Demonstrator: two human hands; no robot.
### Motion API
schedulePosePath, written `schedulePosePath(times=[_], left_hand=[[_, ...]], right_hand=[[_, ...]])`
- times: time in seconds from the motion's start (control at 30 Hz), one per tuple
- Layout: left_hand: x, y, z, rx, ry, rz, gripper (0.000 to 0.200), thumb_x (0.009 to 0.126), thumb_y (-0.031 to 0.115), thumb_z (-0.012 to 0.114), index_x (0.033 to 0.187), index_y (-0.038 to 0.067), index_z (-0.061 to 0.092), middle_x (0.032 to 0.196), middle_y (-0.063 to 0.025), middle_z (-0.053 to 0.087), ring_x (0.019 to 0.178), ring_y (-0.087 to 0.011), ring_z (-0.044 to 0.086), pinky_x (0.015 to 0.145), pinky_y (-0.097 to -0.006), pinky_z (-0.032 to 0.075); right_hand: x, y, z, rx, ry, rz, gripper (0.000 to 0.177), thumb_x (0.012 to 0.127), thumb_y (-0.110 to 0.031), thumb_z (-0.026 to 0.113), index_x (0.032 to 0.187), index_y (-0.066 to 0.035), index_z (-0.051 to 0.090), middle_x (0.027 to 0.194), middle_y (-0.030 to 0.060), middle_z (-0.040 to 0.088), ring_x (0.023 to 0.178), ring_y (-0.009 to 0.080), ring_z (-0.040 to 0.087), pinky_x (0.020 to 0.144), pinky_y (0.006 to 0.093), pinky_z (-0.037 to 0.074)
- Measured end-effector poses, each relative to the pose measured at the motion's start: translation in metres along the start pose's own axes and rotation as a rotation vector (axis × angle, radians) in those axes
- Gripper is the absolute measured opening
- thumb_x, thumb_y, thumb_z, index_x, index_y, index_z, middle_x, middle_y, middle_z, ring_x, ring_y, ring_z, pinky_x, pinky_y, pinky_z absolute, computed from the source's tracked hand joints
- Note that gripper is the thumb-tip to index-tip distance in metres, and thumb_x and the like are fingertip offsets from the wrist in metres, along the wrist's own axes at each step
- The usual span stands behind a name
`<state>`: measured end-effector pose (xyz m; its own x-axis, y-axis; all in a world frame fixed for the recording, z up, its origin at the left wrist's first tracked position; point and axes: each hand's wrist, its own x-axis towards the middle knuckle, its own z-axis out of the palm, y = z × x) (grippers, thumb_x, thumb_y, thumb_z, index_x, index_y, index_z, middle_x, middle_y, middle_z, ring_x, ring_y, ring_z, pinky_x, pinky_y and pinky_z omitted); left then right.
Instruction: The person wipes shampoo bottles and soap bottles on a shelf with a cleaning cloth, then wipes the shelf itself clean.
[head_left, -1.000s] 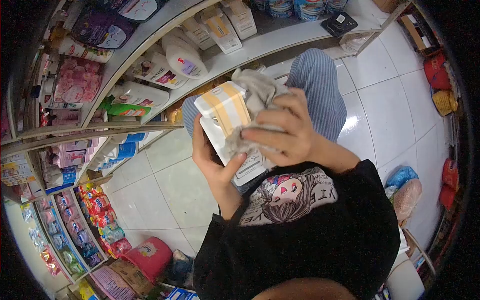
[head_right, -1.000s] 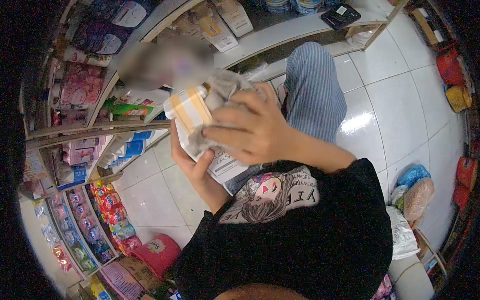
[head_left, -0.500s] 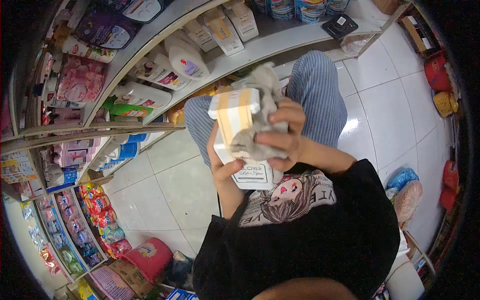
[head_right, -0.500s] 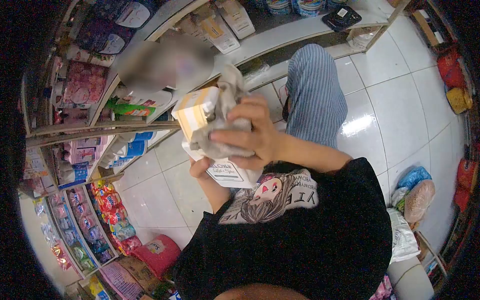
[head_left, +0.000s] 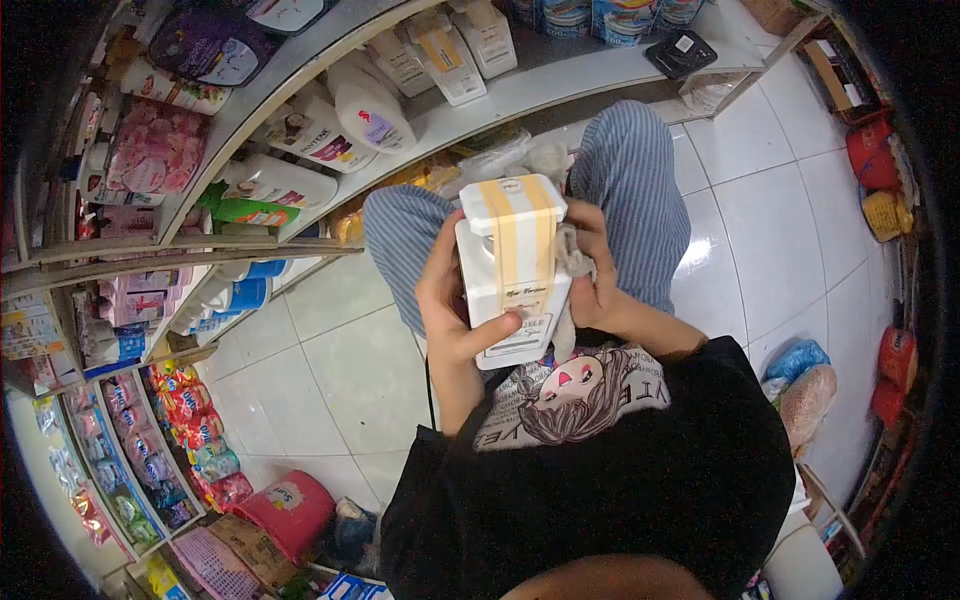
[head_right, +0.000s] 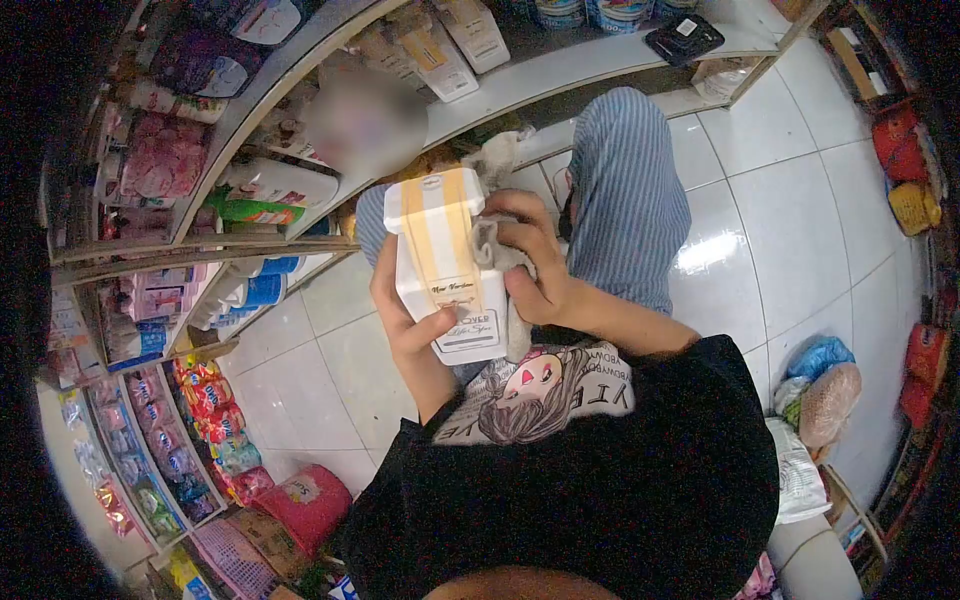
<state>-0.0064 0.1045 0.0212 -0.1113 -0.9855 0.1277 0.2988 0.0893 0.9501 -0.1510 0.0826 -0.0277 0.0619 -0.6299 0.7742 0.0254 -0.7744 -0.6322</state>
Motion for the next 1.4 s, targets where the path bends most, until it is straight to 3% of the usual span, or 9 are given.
schedulePosePath(times=[0.27,0.37,0.43,0.53,0.63,0.93,1.1,1.27,1.4], left_hand=[[0.002,-0.010,0.003,0.323,0.136,0.207,0.088,0.048,0.019,0.072,0.117,-0.009,0.027,0.105,-0.0189,0.045,0.097,-0.0233,0.046,0.082,-0.0301,0.035],[0.004,-0.009,0.006,0.479,0.234,0.277,0.091,0.046,0.018,0.074,0.118,-0.009,0.025,0.105,-0.0187,0.045,0.096,-0.0228,0.046,0.082,-0.0298,0.035],[0.005,-0.009,0.018,0.447,0.302,0.253,0.096,0.045,0.015,0.075,0.120,-0.008,0.021,0.106,-0.0188,0.044,0.095,-0.0223,0.046,0.082,-0.0297,0.035],[0.002,-0.015,0.017,0.544,0.420,0.324,0.105,0.043,0.015,0.076,0.124,-0.004,0.013,0.110,-0.0185,0.041,0.097,-0.0228,0.045,0.083,-0.0313,0.035],[-0.001,-0.023,0.016,0.525,0.458,0.407,0.105,0.043,0.015,0.076,0.125,-0.001,0.012,0.112,-0.0192,0.039,0.098,-0.0246,0.044,0.083,-0.0335,0.035],[-0.005,-0.021,0.011,0.756,0.447,0.562,0.113,0.043,0.017,0.078,0.126,0.005,0.001,0.110,-0.0199,0.038,0.097,-0.0279,0.045,0.081,-0.0375,0.037],[0.001,-0.019,0.021,0.395,0.753,0.420,0.122,0.040,0.019,0.079,0.125,0.007,-0.006,0.107,-0.0173,0.038,0.097,-0.0260,0.044,0.082,-0.0370,0.037],[-0.001,-0.025,0.014,0.391,0.694,0.470,0.118,0.044,0.017,0.078,0.126,0.009,-0.006,0.109,-0.0184,0.038,0.098,-0.0262,0.044,0.083,-0.0368,0.037],[-0.003,-0.025,0.005,0.718,0.528,0.576,0.114,0.046,0.014,0.076,0.127,0.010,-0.004,0.112,-0.0201,0.036,0.099,-0.0277,0.043,0.083,-0.0377,0.036]], right_hand=[[-0.023,-0.007,0.007,0.198,0.205,0.302,0.031,0.074,-0.016,0.039,0.098,0.003,0.041,0.107,0.0209,0.034,0.098,0.0281,0.035,0.085,0.0369,0.026],[-0.018,-0.009,-0.001,0.004,0.150,-0.012,0.036,0.070,-0.022,0.048,0.098,0.000,0.047,0.101,0.0163,0.035,0.091,0.0251,0.036,0.081,0.0362,0.028],[0.006,-0.029,-0.008,-0.421,-0.073,-0.201,0.045,0.059,-0.026,0.058,0.098,-0.006,0.053,0.092,0.0103,0.035,0.082,0.0231,0.036,0.072,0.0350,0.030],[0.021,-0.038,0.002,-0.565,-0.079,-0.143,0.055,0.048,-0.027,0.062,0.100,-0.011,0.055,0.088,0.0065,0.035,0.076,0.0228,0.034,0.066,0.0344,0.029],[0.027,-0.039,0.009,-0.641,-0.157,-0.136,0.050,0.050,-0.026,0.064,0.096,-0.008,0.057,0.086,0.0066,0.030,0.080,0.0227,0.030,0.069,0.0323,0.027],[0.017,-0.026,0.006,-0.426,-0.022,-0.204,0.050,0.043,-0.024,0.066,0.090,-0.010,0.056,0.085,0.0050,0.037,0.075,0.0224,0.036,0.064,0.0342,0.031],[0.007,-0.021,0.006,-0.328,-0.007,-0.391,0.045,0.045,-0.024,0.066,0.086,-0.011,0.057,0.085,0.0037,0.037,0.078,0.0220,0.036,0.064,0.0337,0.031],[0.011,-0.034,0.005,-0.406,-0.017,-0.276,0.039,0.050,-0.025,0.071,0.085,-0.016,0.056,0.083,0.0028,0.030,0.082,0.0195,0.032,0.068,0.0338,0.031],[0.013,-0.036,0.006,-0.574,-0.006,-0.304,0.039,0.052,-0.029,0.069,0.087,-0.015,0.058,0.084,0.0033,0.029,0.085,0.0205,0.030,0.069,0.0347,0.030]])
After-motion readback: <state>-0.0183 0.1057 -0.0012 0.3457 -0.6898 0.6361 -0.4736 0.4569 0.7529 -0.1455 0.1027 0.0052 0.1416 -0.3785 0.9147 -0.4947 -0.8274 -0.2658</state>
